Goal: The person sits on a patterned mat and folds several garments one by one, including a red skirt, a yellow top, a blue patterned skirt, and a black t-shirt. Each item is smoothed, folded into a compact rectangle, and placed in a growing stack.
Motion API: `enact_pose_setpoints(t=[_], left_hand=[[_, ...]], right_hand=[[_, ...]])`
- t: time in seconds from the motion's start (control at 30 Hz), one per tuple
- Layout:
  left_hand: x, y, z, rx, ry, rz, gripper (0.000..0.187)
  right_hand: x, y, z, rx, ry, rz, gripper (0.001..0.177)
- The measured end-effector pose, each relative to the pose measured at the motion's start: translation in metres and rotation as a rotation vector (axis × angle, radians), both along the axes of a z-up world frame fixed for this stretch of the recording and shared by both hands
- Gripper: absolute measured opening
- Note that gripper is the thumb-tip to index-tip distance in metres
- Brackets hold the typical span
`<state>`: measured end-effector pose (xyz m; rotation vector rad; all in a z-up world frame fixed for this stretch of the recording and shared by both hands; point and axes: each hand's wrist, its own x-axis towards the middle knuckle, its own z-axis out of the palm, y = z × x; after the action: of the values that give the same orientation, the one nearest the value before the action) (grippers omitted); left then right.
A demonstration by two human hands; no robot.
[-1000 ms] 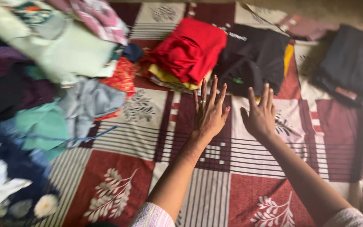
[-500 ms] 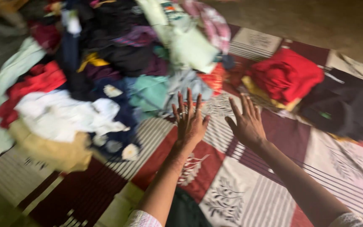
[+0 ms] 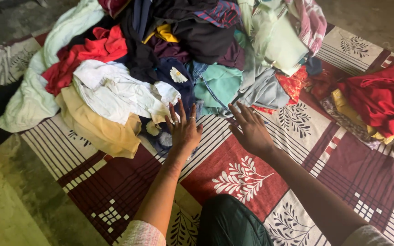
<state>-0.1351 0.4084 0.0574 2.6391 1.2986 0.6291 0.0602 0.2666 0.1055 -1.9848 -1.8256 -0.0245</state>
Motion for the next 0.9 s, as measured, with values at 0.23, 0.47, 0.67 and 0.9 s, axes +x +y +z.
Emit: enact_pose_setpoints(t=[0.23, 0.47, 0.67, 0.9], left_hand=[[0.036, 0.035, 0.012, -0.002, -0.107, -0.078, 0.075], [0.093, 0.089, 0.051, 0.335, -0.201, -0.218, 0.059], [0.130, 0.124, 0.064, 0.162, 0.019, -0.167, 0.044], [0.152, 0.147, 0.038, 0.354, -0.103, -0.115, 0.056]], right_hand=[[0.014, 0.016, 0.000, 0.029, 0.087, 0.030, 0.066], [0.041, 0.037, 0.013, 0.137, 0.153, 0.031, 0.060], [0.053, 0.051, 0.016, 0.129, 0.208, 0.003, 0.060], [0.072, 0.063, 0.031, 0.074, 0.058, -0.078, 0.070]])
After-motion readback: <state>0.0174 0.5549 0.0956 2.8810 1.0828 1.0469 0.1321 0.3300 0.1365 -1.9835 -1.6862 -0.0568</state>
